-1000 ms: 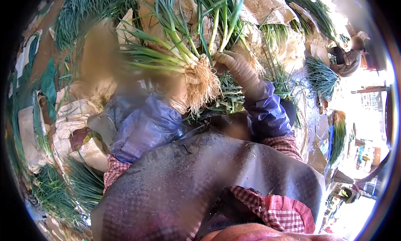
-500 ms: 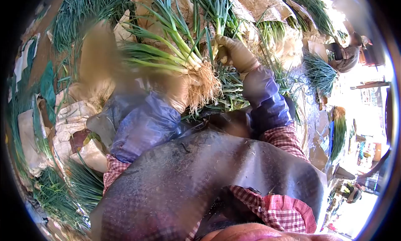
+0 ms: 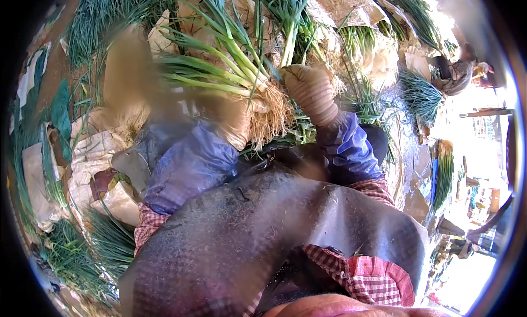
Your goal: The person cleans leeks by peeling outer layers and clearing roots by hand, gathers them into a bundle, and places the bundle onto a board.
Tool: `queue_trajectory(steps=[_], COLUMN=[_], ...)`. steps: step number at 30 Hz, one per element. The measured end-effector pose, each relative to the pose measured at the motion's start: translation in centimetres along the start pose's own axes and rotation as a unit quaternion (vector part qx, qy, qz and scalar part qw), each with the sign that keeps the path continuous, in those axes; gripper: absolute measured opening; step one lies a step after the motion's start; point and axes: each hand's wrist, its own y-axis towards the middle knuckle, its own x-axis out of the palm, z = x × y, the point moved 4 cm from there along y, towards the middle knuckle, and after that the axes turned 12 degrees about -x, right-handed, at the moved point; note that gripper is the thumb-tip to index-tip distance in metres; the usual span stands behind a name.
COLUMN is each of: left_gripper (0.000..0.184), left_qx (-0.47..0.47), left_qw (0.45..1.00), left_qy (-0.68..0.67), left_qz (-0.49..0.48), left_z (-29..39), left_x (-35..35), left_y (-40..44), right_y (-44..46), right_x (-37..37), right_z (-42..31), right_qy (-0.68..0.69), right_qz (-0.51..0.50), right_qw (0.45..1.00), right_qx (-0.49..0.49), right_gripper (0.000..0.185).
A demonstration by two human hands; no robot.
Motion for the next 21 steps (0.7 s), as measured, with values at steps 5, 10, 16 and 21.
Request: queue_trajectory(steps=[5,10,16,21], left_gripper=[0.033,0.032,0.04,0.042], left_qx=[-0.007,-0.076,-0.058,-0.084], left_qw=[0.998,0.983,0.988,0.98], left_qy=[-0.06,-0.157,-0.14,-0.146], left_qz=[-0.009,-0.053,-0.037,-0.105], left_z=[2.6,3.7,3.1,2.6], left_x=[4.0,5.0,4.6,5.6], left_y=[-3.1,-4.8,-3.7,-4.4], right_y=[-0.2,-2.2,1.1,7.4], right_x=[-0.2,-0.1,-2.3,-0.9], right_z=[-1.6,-2.0,3.0,5.2], right_qy=[-0.028,0.331,0.036,-0.39], right_qz=[-0.015,-0.193,0.007,-0.234], right_qw=[0.989,0.923,0.987,0.891], right_qx=[-0.144,0.033,0.156,-0.011], right_gripper=[0.015,0.011,0.024,0.05])
